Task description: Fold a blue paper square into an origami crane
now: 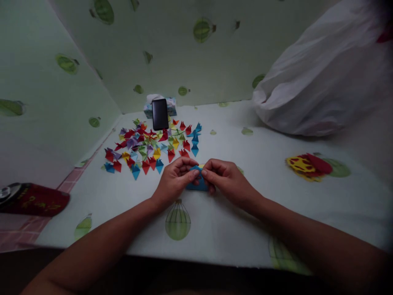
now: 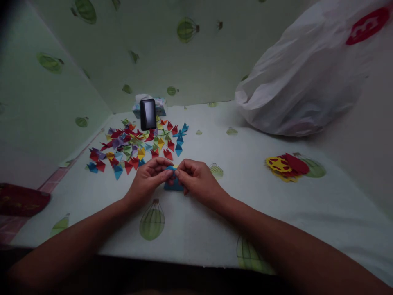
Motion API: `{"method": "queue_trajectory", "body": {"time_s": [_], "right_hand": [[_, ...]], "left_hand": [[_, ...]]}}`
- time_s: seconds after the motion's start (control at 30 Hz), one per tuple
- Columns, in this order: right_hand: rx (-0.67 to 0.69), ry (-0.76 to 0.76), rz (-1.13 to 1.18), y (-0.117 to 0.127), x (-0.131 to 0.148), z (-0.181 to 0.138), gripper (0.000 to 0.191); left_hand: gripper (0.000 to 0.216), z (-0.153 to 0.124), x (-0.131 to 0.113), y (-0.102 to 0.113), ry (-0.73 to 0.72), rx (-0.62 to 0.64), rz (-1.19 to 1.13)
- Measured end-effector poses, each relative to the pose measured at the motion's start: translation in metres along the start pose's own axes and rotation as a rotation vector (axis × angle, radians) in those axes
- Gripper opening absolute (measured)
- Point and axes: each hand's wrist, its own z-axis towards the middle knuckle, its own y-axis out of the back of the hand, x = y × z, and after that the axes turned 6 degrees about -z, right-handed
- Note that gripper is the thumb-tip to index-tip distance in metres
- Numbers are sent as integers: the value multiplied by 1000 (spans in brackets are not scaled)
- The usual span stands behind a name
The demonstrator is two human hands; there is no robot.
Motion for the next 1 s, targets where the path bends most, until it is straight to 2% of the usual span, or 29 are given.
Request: {"method": "queue_trajectory", "body": {"time_s": [0.17, 0.33, 0.6, 0.83, 1.0], "right_hand": [[12, -19, -24, 1, 1, 0, 21], [84, -64, -83, 6, -1, 3, 17], [17, -5, 85, 3, -2, 5, 13], [-2, 15, 85, 3, -2, 4, 6], [45, 73, 5, 6, -2, 5, 7]], "left_hand": [[25, 0, -2, -1, 32, 13, -21], [21, 2, -1, 1, 45, 38, 10], [23, 2, 1, 0, -21, -10, -11], [18, 1, 1, 0, 56, 14, -55], [19, 3, 2, 2, 135, -71, -149]]}}
